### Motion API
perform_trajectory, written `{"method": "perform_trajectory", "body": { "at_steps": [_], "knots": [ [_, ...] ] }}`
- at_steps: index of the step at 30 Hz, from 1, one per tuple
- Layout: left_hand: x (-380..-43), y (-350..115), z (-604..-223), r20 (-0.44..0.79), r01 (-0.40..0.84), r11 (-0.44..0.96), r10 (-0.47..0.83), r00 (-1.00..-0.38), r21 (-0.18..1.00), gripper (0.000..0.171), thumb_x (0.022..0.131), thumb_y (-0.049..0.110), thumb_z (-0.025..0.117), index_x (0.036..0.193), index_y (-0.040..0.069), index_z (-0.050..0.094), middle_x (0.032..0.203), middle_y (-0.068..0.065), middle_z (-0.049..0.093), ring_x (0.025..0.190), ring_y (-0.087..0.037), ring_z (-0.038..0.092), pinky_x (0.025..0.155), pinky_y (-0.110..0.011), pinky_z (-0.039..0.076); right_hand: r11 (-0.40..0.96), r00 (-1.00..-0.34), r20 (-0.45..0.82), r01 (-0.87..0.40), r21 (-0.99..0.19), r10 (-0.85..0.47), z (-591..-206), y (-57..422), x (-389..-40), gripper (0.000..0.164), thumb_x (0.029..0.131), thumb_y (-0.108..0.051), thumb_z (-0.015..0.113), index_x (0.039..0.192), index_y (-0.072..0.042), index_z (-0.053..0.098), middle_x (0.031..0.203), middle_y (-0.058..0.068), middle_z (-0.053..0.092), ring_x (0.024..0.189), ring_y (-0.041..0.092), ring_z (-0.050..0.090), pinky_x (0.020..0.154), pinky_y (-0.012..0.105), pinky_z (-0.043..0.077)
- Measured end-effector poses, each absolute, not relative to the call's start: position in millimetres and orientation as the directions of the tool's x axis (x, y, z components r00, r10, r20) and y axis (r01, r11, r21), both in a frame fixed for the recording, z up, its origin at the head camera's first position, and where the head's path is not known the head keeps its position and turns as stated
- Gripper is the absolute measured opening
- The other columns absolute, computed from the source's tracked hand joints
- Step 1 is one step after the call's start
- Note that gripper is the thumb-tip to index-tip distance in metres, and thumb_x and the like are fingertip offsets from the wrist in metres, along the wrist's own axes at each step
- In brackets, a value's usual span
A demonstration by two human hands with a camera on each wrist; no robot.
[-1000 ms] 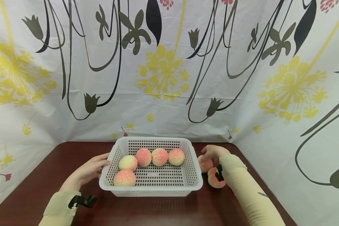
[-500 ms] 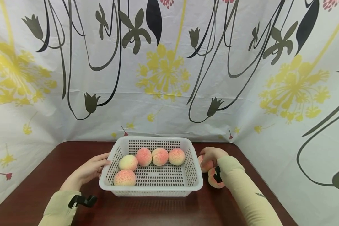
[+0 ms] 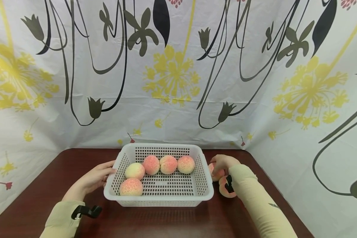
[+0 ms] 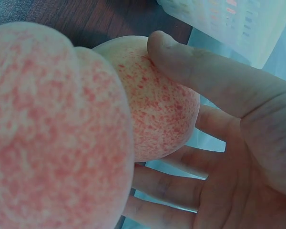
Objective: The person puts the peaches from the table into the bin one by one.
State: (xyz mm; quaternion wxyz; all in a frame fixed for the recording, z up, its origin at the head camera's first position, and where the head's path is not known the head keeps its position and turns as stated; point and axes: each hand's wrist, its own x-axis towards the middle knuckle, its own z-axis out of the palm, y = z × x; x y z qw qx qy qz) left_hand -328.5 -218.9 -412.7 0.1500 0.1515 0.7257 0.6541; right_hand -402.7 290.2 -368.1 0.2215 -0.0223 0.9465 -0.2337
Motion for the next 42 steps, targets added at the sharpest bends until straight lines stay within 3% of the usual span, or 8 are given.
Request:
{"method": "perform_trajectory", "body": {
  "at_steps": [6,10,25,29,32,42],
  "knots": [
    [-328.8,-219.6,-413.4,-0.020,0.020,0.089,0.420,-0.907,0.996,0.061,0.100,0.015,0.049,0.151,-0.003,0.022,0.094,-0.018,0.065,0.055,-0.012,0.052,0.049,-0.029,0.047,0.919,-0.909,-0.375,-0.023,-0.394,-0.183,-368.8,290.6,-406.8,0.069,0.070,-0.010,0.081,0.133,-0.001,0.055,0.127,0.017,0.055,0.105,0.031,0.052,0.078,0.050,0.050],
    [-329.1,-219.7,-413.8,-0.018,0.019,0.081,0.433,-0.901,0.997,0.061,0.100,0.014,0.048,0.151,-0.003,0.021,0.090,-0.016,0.065,0.053,-0.011,0.050,0.049,-0.029,0.047,0.924,-0.911,-0.372,-0.024,-0.381,-0.177,-369.4,291.7,-407.8,0.069,0.070,-0.014,0.082,0.133,-0.002,0.055,0.131,0.020,0.052,0.113,0.036,0.052,0.074,0.054,0.051],
    [-329.7,-219.7,-413.8,-0.014,0.022,0.077,0.441,-0.898,0.997,0.061,0.100,0.014,0.048,0.152,-0.003,0.020,0.092,-0.016,0.064,0.054,-0.012,0.049,0.049,-0.029,0.045,0.936,-0.928,-0.320,-0.072,-0.344,-0.189,-368.7,288.6,-412.1,0.074,0.070,-0.023,0.084,0.134,-0.001,0.054,0.130,0.019,0.054,0.108,0.032,0.054,0.077,0.051,0.050],
    [-330.0,-219.3,-413.3,-0.013,0.023,0.075,0.443,-0.897,0.997,0.061,0.100,0.014,0.048,0.152,-0.003,0.020,0.090,-0.015,0.064,0.054,-0.013,0.048,0.049,-0.028,0.045,0.938,-0.932,-0.290,-0.118,-0.327,-0.218,-367.1,288.9,-412.3,0.070,0.069,-0.019,0.082,0.131,0.001,0.056,0.129,0.020,0.055,0.112,0.033,0.054,0.085,0.051,0.047],
    [-330.1,-218.9,-412.9,-0.012,0.025,0.078,0.443,-0.897,0.997,0.061,0.101,0.015,0.048,0.152,-0.003,0.020,0.089,-0.013,0.064,0.054,-0.013,0.048,0.049,-0.028,0.045,0.937,-0.933,-0.278,-0.134,-0.324,-0.229,-364.9,289.1,-412.6,0.068,0.068,-0.015,0.082,0.129,0.002,0.058,0.127,0.021,0.056,0.110,0.032,0.055,0.088,0.048,0.047],
    [-329.4,-219.6,-413.7,-0.023,0.011,0.074,0.438,-0.899,0.997,0.061,0.100,0.014,0.049,0.152,-0.003,0.020,0.092,-0.017,0.064,0.054,-0.012,0.049,0.049,-0.027,0.045,0.931,-0.933,-0.271,-0.137,-0.338,-0.236,-353.1,292.4,-413.2,0.070,0.073,-0.018,0.083,0.133,0.003,0.054,0.128,0.023,0.053,0.087,0.024,0.060,0.074,0.042,0.052]
  ]
}}
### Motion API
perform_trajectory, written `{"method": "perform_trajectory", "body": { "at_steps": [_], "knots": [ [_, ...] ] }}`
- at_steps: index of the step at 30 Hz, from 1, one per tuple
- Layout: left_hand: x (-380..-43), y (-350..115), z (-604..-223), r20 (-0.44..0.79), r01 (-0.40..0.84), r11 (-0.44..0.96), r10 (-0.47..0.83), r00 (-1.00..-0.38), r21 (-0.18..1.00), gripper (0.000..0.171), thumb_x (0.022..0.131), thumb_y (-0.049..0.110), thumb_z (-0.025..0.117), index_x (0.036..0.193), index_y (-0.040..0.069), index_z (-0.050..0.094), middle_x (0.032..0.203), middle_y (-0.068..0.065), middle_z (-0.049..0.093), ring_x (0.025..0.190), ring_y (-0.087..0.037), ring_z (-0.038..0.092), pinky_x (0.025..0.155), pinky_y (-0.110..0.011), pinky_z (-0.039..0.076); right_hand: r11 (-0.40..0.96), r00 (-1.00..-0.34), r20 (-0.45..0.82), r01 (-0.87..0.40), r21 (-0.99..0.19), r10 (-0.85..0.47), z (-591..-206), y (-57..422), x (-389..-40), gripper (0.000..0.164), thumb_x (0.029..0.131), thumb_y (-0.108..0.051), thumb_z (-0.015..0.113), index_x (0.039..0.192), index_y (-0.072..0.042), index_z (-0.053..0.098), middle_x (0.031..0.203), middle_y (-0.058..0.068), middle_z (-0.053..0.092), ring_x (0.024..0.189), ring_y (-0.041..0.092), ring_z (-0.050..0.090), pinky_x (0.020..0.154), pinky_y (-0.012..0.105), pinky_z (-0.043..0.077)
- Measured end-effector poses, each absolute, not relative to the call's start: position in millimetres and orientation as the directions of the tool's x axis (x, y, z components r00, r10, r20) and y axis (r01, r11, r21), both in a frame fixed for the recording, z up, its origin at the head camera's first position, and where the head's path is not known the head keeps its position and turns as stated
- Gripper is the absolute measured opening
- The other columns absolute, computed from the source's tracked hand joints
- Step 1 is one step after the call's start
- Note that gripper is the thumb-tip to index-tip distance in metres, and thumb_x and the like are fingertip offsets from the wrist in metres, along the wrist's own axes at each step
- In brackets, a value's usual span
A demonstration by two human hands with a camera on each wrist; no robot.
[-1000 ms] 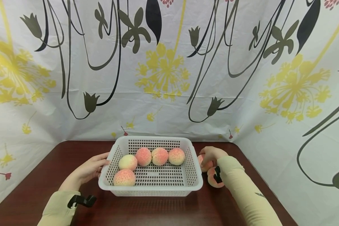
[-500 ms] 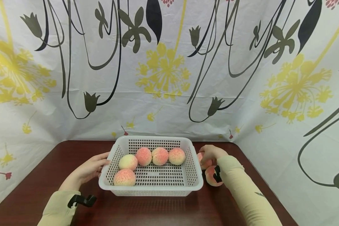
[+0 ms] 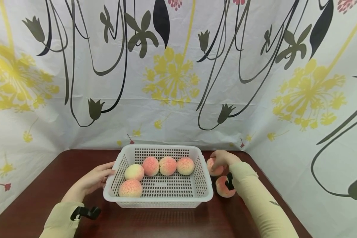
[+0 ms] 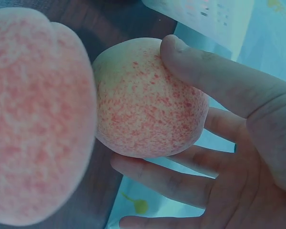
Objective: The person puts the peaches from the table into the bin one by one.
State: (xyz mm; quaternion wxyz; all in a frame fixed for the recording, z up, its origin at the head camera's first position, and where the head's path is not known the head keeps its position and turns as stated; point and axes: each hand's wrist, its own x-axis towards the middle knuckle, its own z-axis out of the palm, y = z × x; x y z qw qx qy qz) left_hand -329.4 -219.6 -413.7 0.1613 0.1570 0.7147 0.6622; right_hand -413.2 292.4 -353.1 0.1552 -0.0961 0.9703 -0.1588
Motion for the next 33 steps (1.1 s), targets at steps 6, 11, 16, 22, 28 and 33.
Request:
{"method": "perform_trajectory", "body": {
  "at_steps": [6,11,16,22,28,33],
  "knots": [
    [-328.9,-220.6,-415.5,-0.027,0.009,0.081,0.431,-0.902,0.997,0.063,0.100,0.016,0.050,0.152,-0.002,0.021,0.091,-0.014,0.064,0.055,-0.012,0.051,0.049,-0.027,0.046,0.939,-0.935,-0.261,-0.157,-0.306,-0.242,-342.2,292.8,-411.3,0.067,0.073,-0.016,0.080,0.132,0.004,0.055,0.129,0.025,0.053,0.095,0.027,0.059,0.076,0.043,0.051],
    [-329.1,-220.7,-416.0,-0.023,0.014,0.080,0.436,-0.899,0.997,0.063,0.100,0.016,0.050,0.152,-0.002,0.020,0.090,-0.014,0.064,0.055,-0.012,0.050,0.049,-0.026,0.046,0.928,-0.932,-0.250,-0.170,-0.332,-0.260,-333.2,296.6,-410.2,0.069,0.071,-0.015,0.079,0.132,0.005,0.054,0.128,0.025,0.054,0.090,0.025,0.059,0.072,0.041,0.053],
    [-330.4,-220.3,-416.4,-0.025,0.008,0.073,0.441,-0.897,0.997,0.061,0.100,0.014,0.048,0.152,-0.003,0.020,0.085,-0.013,0.062,0.054,-0.012,0.047,0.049,-0.026,0.045,0.914,-0.930,-0.227,-0.198,-0.353,-0.289,-320.4,300.0,-407.7,0.066,0.073,-0.017,0.079,0.131,0.005,0.055,0.123,0.021,0.057,0.085,0.022,0.059,0.072,0.041,0.051],
    [-331.0,-221.2,-416.4,-0.020,0.015,0.075,0.448,-0.894,0.997,0.062,0.101,0.016,0.048,0.152,-0.003,0.019,0.082,-0.008,0.061,0.053,-0.010,0.046,0.049,-0.025,0.044,0.894,-0.923,-0.222,-0.210,-0.396,-0.316,-301.8,297.1,-401.1,0.066,0.075,-0.015,0.078,0.131,0.008,0.052,0.114,0.018,0.059,0.076,0.023,0.059,0.072,0.047,0.052],
    [-330.0,-220.7,-417.2,-0.017,0.020,0.078,0.447,-0.894,0.997,0.062,0.101,0.016,0.048,0.152,-0.002,0.020,0.089,-0.013,0.064,0.054,-0.011,0.048,0.049,-0.025,0.045,0.896,-0.931,-0.208,-0.202,-0.394,-0.301,-289.0,294.7,-398.2,0.068,0.075,-0.016,0.078,0.132,0.008,0.051,0.118,0.021,0.057,0.076,0.022,0.060,0.072,0.045,0.053],
    [-329.8,-220.5,-417.1,-0.012,0.026,0.077,0.456,-0.890,0.997,0.061,0.101,0.015,0.048,0.152,-0.003,0.020,0.089,-0.013,0.064,0.054,-0.011,0.049,0.049,-0.025,0.045,0.899,-0.932,-0.211,-0.196,-0.393,-0.295,-280.4,290.6,-396.7,0.067,0.078,-0.019,0.078,0.134,0.006,0.051,0.122,0.023,0.055,0.079,0.023,0.060,0.073,0.044,0.053]
  ]
}}
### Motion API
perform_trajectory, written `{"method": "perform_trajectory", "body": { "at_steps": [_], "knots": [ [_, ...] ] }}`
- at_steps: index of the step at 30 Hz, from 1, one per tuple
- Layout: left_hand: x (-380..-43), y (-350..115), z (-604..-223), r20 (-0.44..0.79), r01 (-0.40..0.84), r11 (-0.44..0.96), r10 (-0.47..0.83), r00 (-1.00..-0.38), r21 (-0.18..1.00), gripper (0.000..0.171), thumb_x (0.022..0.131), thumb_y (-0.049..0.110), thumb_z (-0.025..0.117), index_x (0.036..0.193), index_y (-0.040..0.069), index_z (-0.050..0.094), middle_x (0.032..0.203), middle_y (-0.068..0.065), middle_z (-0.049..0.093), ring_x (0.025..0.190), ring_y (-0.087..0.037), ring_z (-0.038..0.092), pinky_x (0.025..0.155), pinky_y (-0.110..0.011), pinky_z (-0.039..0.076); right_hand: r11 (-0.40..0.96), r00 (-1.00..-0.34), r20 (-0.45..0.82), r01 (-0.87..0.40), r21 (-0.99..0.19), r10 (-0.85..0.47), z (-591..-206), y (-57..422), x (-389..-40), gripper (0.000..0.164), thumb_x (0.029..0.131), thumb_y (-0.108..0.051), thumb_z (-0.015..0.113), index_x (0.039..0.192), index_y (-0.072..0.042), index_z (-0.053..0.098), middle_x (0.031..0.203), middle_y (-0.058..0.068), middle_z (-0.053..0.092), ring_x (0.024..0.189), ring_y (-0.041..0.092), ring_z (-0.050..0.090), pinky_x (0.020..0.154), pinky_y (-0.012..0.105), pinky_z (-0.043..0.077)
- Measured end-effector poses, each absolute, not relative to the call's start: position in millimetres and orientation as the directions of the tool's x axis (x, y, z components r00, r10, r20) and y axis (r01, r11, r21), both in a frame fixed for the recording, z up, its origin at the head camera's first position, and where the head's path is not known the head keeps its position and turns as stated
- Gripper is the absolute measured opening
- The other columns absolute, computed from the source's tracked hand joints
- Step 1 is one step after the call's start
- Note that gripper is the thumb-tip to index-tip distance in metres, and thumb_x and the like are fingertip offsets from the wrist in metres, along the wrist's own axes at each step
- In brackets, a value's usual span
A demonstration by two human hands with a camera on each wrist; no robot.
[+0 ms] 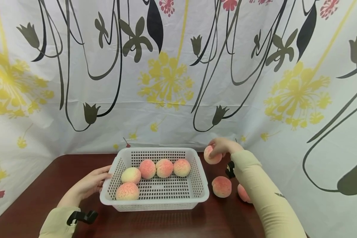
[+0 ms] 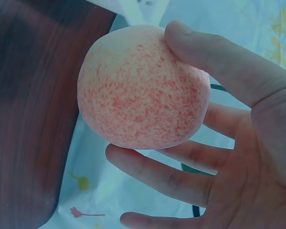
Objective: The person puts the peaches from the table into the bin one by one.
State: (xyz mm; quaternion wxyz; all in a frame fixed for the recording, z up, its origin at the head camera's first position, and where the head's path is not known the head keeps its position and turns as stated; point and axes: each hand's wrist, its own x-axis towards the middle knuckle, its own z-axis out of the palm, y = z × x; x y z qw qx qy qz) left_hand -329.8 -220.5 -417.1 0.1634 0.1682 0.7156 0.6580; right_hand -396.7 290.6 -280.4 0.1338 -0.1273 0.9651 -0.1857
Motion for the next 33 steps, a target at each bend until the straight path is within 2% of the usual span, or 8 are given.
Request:
{"method": "perform_trajectory", "body": {
  "at_steps": [6,12,14,21,25,30,33],
  "knots": [
    [-328.6,-223.9,-417.9,0.004,0.044,0.075,0.462,-0.887,0.996,0.063,0.100,0.015,0.048,0.151,-0.006,0.018,0.089,-0.014,0.064,0.054,-0.011,0.049,0.048,-0.025,0.045,0.904,-0.931,-0.194,-0.223,-0.364,-0.308,-273.7,279.2,-395.3,0.069,0.078,-0.024,0.078,0.136,0.002,0.051,0.126,0.023,0.054,0.087,0.023,0.057,0.074,0.040,0.050],
    [-329.1,-224.3,-417.2,-0.007,0.032,0.076,0.459,-0.889,0.997,0.062,0.101,0.015,0.048,0.151,-0.006,0.019,0.088,-0.014,0.064,0.053,-0.011,0.048,0.048,-0.026,0.045,0.915,-0.935,-0.198,-0.216,-0.339,-0.294,-268.5,265.4,-391.8,0.070,0.078,-0.028,0.077,0.138,-0.003,0.051,0.130,0.023,0.051,0.080,0.024,0.049,0.061,0.035,0.041],
    [-329.0,-224.3,-416.7,-0.007,0.031,0.075,0.457,-0.889,0.997,0.062,0.101,0.015,0.048,0.151,-0.006,0.019,0.087,-0.013,0.064,0.053,-0.010,0.048,0.048,-0.025,0.045,0.916,-0.935,-0.197,-0.217,-0.339,-0.294,-267.5,260.4,-391.6,0.070,0.078,-0.028,0.078,0.138,-0.004,0.051,0.130,0.021,0.051,0.079,0.023,0.047,0.061,0.034,0.041],
    [-328.0,-224.4,-415.8,0.005,0.045,0.077,0.458,-0.889,0.996,0.062,0.101,0.016,0.048,0.151,-0.007,0.019,0.084,-0.012,0.063,0.052,-0.010,0.047,0.047,-0.025,0.045,0.908,-0.921,-0.174,-0.285,-0.306,-0.348,-266.9,242.2,-394.1,0.066,0.077,-0.025,0.078,0.135,-0.006,0.055,0.114,0.013,0.059,0.070,0.019,0.045,0.057,0.032,0.039],
    [-328.5,-223.3,-415.9,-0.006,0.034,0.079,0.454,-0.891,0.996,0.062,0.100,0.015,0.048,0.151,-0.006,0.019,0.085,-0.013,0.064,0.052,-0.010,0.048,0.047,-0.026,0.046,0.911,-0.914,-0.167,-0.320,-0.260,-0.369,-268.3,229.9,-392.3,0.064,0.076,-0.028,0.078,0.134,-0.011,0.057,0.116,0.011,0.059,0.069,0.020,0.046,0.055,0.033,0.039],
    [-327.7,-222.8,-416.3,0.002,0.043,0.080,0.458,-0.889,0.996,0.062,0.101,0.015,0.048,0.150,-0.007,0.018,0.089,-0.016,0.065,0.052,-0.011,0.050,0.048,-0.026,0.046,0.904,-0.898,-0.166,-0.371,-0.213,-0.408,-268.7,213.1,-388.5,0.065,0.076,-0.029,0.077,0.136,-0.012,0.057,0.127,0.013,0.057,0.083,0.025,0.056,0.065,0.039,0.046],
    [-328.2,-222.2,-416.4,0.003,0.045,0.081,0.457,-0.890,0.996,0.062,0.101,0.016,0.048,0.151,-0.006,0.019,0.090,-0.016,0.065,0.053,-0.011,0.050,0.049,-0.026,0.046,0.885,-0.878,-0.168,-0.410,-0.220,-0.449,-268.4,202.1,-385.3,0.064,0.077,-0.027,0.077,0.136,-0.012,0.057,0.132,0.013,0.054,0.105,0.028,0.056,0.080,0.043,0.047]
  ]
}}
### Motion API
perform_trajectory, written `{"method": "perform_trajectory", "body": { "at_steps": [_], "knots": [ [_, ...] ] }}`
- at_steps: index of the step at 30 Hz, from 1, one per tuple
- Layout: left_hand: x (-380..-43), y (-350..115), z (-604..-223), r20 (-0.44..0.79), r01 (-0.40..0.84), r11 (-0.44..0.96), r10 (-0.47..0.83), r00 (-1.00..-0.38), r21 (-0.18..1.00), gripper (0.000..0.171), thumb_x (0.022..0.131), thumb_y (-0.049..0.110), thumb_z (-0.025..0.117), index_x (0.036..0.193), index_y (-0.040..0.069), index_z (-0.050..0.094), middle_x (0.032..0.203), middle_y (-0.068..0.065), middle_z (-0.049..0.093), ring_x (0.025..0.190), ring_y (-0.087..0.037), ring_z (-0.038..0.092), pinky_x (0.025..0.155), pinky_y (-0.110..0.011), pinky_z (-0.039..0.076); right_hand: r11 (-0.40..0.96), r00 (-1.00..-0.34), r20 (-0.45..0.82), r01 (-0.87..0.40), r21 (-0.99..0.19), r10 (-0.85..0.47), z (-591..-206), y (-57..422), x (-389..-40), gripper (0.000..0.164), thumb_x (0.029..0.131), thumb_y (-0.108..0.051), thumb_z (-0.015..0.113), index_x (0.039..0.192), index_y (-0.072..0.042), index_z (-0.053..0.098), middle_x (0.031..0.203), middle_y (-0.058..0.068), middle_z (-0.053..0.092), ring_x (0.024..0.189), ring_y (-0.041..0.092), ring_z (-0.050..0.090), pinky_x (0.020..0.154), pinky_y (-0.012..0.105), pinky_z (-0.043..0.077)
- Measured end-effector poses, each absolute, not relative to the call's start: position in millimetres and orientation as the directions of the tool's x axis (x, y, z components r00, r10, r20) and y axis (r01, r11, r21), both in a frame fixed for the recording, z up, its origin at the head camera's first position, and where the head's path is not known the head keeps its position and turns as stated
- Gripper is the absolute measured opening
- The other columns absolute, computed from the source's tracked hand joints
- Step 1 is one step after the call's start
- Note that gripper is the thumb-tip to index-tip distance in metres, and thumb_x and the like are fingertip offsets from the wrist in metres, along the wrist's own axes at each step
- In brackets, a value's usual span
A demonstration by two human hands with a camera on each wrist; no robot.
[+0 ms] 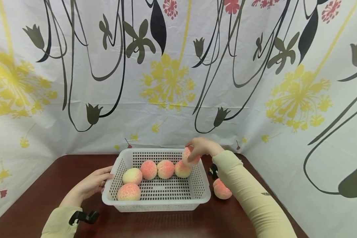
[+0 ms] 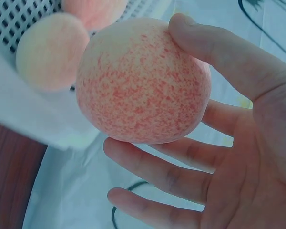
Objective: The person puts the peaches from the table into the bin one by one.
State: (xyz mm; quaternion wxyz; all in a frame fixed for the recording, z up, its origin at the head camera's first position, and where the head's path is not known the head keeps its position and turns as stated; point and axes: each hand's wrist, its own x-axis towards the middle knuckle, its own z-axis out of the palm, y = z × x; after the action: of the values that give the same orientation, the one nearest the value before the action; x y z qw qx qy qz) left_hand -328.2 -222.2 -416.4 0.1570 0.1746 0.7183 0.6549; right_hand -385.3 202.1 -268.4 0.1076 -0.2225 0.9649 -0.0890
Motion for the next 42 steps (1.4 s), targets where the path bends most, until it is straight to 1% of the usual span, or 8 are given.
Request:
{"method": "perform_trajectory", "body": {
  "at_steps": [2,4,8,13,23,30,37,42],
  "knots": [
    [-328.9,-221.7,-416.8,0.001,0.042,0.081,0.454,-0.891,0.996,0.061,0.101,0.016,0.048,0.151,-0.006,0.020,0.089,-0.016,0.064,0.053,-0.011,0.050,0.049,-0.026,0.046,0.871,-0.863,-0.169,-0.436,-0.224,-0.476,-269.9,193.7,-383.9,0.064,0.076,-0.026,0.078,0.135,-0.013,0.058,0.132,0.012,0.055,0.114,0.029,0.054,0.087,0.044,0.047],
    [-330.1,-221.1,-417.1,-0.005,0.036,0.082,0.451,-0.892,0.996,0.060,0.101,0.016,0.048,0.151,-0.005,0.022,0.086,-0.014,0.063,0.053,-0.012,0.048,0.049,-0.026,0.046,0.862,-0.852,-0.173,-0.456,-0.220,-0.495,-272.6,185.1,-382.2,0.063,0.075,-0.026,0.078,0.134,-0.014,0.059,0.131,0.011,0.056,0.116,0.030,0.053,0.090,0.045,0.046],
    [-330.9,-219.5,-416.0,-0.008,0.033,0.083,0.455,-0.890,0.996,0.059,0.100,0.014,0.048,0.150,-0.005,0.022,0.083,-0.012,0.062,0.053,-0.011,0.047,0.049,-0.026,0.046,0.842,-0.827,-0.180,-0.497,-0.208,-0.533,-281.3,168.3,-380.4,0.062,0.073,-0.025,0.079,0.132,-0.015,0.061,0.128,0.008,0.058,0.114,0.027,0.054,0.089,0.043,0.046],
    [-331.0,-218.3,-414.6,-0.009,0.033,0.085,0.454,-0.891,0.996,0.059,0.100,0.014,0.048,0.150,-0.006,0.023,0.081,-0.010,0.061,0.053,-0.010,0.047,0.049,-0.026,0.046,0.816,-0.792,-0.217,-0.518,-0.257,-0.571,-295.5,147.7,-380.7,0.063,0.071,-0.020,0.079,0.131,-0.013,0.061,0.124,0.004,0.060,0.111,0.021,0.055,0.090,0.039,0.045],
    [-329.4,-220.4,-418.7,-0.010,0.028,0.081,0.439,-0.898,0.996,0.059,0.100,0.014,0.048,0.150,-0.006,0.024,0.079,-0.009,0.060,0.053,-0.011,0.047,0.048,-0.025,0.045,0.807,-0.765,-0.267,-0.521,-0.277,-0.586,-320.4,114.1,-374.6,0.058,0.073,-0.025,0.080,0.128,-0.016,0.063,0.119,-0.003,0.061,0.103,0.013,0.055,0.087,0.034,0.046],
    [-329.9,-221.7,-416.7,-0.018,0.020,0.082,0.438,-0.899,0.996,0.058,0.100,0.014,0.048,0.150,-0.004,0.025,0.080,-0.010,0.060,0.053,-0.011,0.046,0.049,-0.026,0.045,0.772,-0.730,-0.264,-0.556,-0.309,-0.631,-331.7,98.9,-373.2,0.058,0.072,-0.022,0.081,0.127,-0.015,0.064,0.116,-0.004,0.061,0.105,0.014,0.054,0.088,0.034,0.044],
    [-331.5,-222.6,-415.7,-0.020,0.019,0.085,0.431,-0.902,0.996,0.057,0.100,0.014,0.048,0.150,-0.003,0.026,0.084,-0.012,0.062,0.053,-0.012,0.048,0.049,-0.026,0.045,0.768,-0.735,-0.236,-0.567,-0.300,-0.635,-345.2,85.6,-375.1,0.064,0.068,-0.027,0.084,0.126,-0.014,0.064,0.118,-0.004,0.062,0.109,0.013,0.055,0.093,0.033,0.043],
    [-330.8,-223.3,-415.4,-0.019,0.020,0.086,0.429,-0.903,0.996,0.059,0.100,0.015,0.049,0.150,-0.003,0.025,0.083,-0.010,0.062,0.054,-0.011,0.047,0.049,-0.026,0.045,0.768,-0.736,-0.245,-0.550,-0.328,-0.631,-348.1,77.5,-369.6,0.065,0.066,-0.025,0.085,0.126,-0.012,0.062,0.113,-0.005,0.062,0.103,0.011,0.056,0.089,0.031,0.044]
  ]
}}
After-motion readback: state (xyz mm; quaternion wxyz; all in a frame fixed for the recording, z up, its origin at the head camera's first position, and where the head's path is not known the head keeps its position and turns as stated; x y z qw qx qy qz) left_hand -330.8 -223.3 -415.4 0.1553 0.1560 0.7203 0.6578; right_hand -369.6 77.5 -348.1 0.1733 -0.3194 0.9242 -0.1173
